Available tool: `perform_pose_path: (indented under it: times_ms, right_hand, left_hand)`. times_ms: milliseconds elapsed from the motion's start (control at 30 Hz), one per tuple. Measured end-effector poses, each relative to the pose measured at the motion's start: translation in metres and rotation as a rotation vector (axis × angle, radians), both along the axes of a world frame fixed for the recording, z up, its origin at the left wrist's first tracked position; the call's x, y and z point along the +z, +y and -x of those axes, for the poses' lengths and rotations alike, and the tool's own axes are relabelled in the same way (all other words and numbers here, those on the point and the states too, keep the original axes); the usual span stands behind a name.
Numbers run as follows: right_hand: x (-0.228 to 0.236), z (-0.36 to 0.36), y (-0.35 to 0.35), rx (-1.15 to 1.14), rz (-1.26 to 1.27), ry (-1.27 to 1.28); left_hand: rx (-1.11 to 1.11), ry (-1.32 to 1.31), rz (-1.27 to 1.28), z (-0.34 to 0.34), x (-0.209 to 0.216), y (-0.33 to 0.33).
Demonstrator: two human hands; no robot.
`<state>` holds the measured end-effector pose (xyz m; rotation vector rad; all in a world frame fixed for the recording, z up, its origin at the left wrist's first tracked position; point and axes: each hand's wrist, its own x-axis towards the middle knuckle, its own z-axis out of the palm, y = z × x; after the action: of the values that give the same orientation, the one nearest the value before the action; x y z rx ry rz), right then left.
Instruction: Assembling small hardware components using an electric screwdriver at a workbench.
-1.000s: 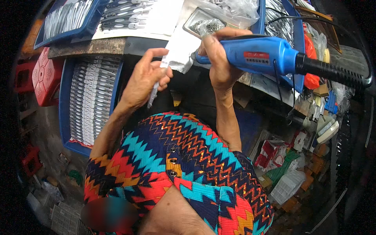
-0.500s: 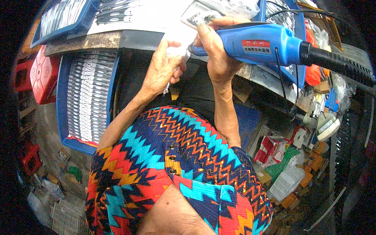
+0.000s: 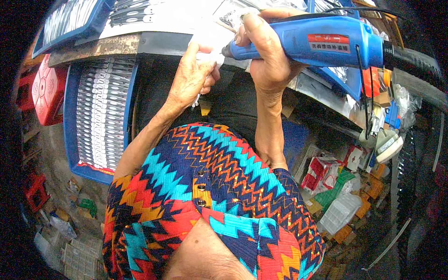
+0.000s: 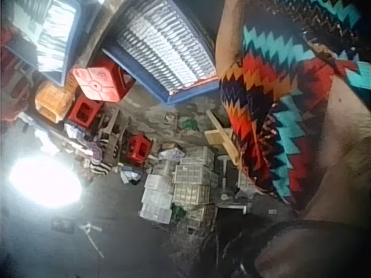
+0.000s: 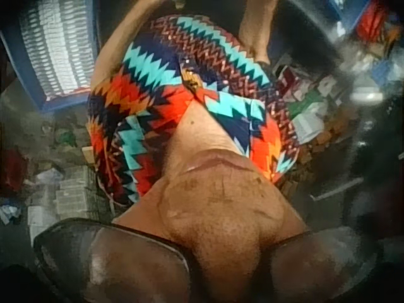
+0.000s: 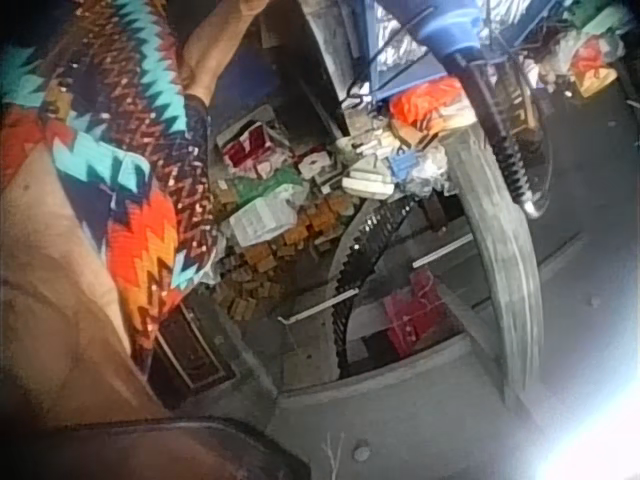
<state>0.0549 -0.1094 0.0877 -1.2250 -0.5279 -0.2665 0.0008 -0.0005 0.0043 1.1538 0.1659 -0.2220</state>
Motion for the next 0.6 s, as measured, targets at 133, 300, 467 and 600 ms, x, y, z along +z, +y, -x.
perform_pose_path:
  times_ms: [133, 300, 467, 600]
  right_hand:
    - [-0.0010, -0.0012, -0.0024, 0.052, 0.000, 0.006]
    - [0.0004, 0.0003, 0.0007, 0.034, 0.018, 0.007]
    - [-0.0030, -0.0020, -0.0005, 0.052, 0.020, 0.016]
    - [-0.0035, -0.0035, -0.0016, 0.061, 0.010, 0.020]
  left_hand:
    - [-0.002, -0.011, 0.019, -0.0005, -0.0045, 0.0007]
    - [0.005, -0.012, 0.003, -0.0009, -0.0033, -0.0005]
    - [0.024, -0.040, -0.038, -0.0020, -0.0072, -0.0014]
    - [0.011, 0.002, -0.013, -0.0021, -0.0030, -0.0006]
